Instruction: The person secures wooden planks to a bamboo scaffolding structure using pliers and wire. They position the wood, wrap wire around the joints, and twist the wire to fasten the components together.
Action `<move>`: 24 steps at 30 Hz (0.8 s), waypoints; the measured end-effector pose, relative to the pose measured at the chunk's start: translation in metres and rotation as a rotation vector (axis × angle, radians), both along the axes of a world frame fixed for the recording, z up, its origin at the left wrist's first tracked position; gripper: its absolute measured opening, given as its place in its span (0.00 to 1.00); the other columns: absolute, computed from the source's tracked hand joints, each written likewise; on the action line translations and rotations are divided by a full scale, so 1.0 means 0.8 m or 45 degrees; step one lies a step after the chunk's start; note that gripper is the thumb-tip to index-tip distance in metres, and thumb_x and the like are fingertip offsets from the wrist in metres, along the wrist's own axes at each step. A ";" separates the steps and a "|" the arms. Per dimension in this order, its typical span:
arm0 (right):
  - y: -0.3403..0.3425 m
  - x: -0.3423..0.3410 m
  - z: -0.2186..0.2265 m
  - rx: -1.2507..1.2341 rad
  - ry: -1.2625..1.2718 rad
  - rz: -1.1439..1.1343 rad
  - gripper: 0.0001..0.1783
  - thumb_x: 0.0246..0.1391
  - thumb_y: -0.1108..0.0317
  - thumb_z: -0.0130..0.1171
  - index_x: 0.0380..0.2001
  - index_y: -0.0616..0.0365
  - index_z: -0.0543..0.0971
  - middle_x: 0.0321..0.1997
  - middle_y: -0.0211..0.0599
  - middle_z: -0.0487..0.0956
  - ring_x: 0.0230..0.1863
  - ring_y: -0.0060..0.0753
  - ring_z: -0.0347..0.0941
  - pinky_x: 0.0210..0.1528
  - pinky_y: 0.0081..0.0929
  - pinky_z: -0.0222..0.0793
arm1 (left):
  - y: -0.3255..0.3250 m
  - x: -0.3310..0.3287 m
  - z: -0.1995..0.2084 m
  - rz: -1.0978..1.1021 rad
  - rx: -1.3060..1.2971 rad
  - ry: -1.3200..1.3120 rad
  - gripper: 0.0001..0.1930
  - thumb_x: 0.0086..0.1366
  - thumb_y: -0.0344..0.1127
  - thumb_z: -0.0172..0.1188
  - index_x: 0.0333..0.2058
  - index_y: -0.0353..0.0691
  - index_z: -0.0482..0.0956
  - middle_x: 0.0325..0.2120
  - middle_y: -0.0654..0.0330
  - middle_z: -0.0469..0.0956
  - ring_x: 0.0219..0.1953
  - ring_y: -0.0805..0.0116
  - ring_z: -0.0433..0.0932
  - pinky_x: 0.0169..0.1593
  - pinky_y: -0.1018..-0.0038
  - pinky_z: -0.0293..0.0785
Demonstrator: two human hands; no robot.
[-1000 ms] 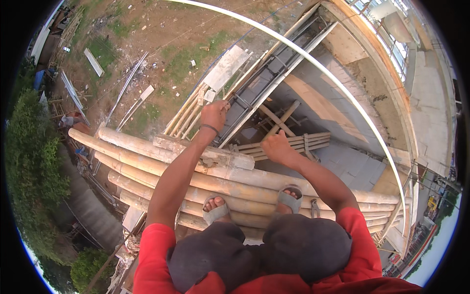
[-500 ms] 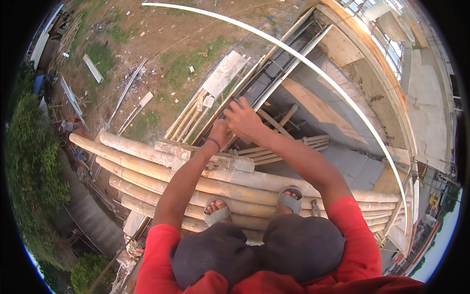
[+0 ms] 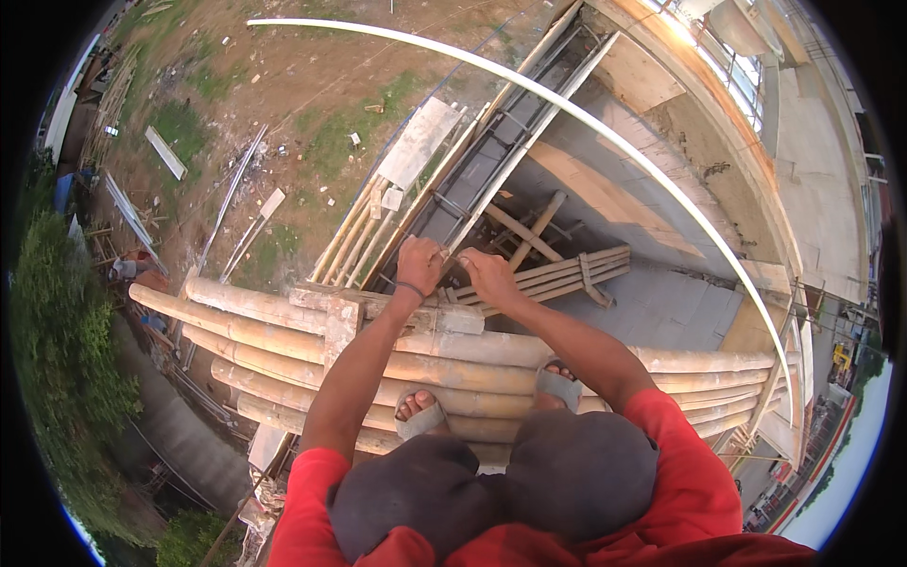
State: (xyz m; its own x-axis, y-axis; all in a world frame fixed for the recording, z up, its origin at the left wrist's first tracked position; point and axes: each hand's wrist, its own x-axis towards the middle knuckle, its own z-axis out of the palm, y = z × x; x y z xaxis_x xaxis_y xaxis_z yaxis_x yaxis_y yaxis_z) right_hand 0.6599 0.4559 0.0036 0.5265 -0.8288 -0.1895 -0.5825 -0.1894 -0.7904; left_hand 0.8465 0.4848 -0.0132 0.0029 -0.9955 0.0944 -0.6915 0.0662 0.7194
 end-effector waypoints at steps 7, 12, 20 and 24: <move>0.004 -0.007 -0.024 -0.045 0.338 0.392 0.12 0.52 0.68 0.54 0.41 0.50 0.80 0.27 0.46 0.81 0.30 0.51 0.80 0.31 0.45 0.74 | 0.001 -0.018 0.012 0.249 -0.038 0.039 0.04 0.50 0.22 0.59 0.25 0.37 0.81 0.31 0.57 0.79 0.39 0.52 0.74 0.45 0.61 0.70; -0.003 0.007 -0.030 -0.120 0.466 0.610 0.12 0.50 0.69 0.55 0.40 0.53 0.80 0.28 0.48 0.82 0.33 0.51 0.81 0.34 0.45 0.76 | -0.016 -0.019 0.001 0.075 0.045 -0.249 0.03 0.52 0.27 0.61 0.25 0.42 0.82 0.33 0.61 0.78 0.39 0.58 0.73 0.42 0.65 0.69; 0.022 0.042 -0.031 0.226 0.385 0.545 0.14 0.57 0.64 0.52 0.41 0.61 0.78 0.35 0.55 0.81 0.39 0.56 0.79 0.42 0.50 0.75 | -0.089 -0.047 0.019 -1.336 0.097 -1.196 0.06 0.58 0.39 0.59 0.26 0.56 0.85 0.37 0.74 0.75 0.50 0.71 0.68 0.50 0.71 0.61; 0.008 0.008 0.028 0.412 0.240 0.511 0.18 0.57 0.64 0.52 0.46 0.65 0.77 0.42 0.58 0.80 0.46 0.57 0.77 0.49 0.48 0.73 | -0.086 -0.060 0.000 -1.517 0.167 -1.348 0.06 0.58 0.38 0.59 0.30 0.56 0.85 0.40 0.74 0.75 0.50 0.71 0.68 0.51 0.71 0.62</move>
State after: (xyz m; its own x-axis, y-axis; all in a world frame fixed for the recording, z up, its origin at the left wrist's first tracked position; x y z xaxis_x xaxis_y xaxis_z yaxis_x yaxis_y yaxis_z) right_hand 0.6662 0.4620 0.0263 0.7218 -0.4534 -0.5229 -0.6515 -0.1903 -0.7344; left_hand 0.7984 0.4160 -0.0133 -0.7543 -0.3828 -0.5333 -0.4609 0.8873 0.0150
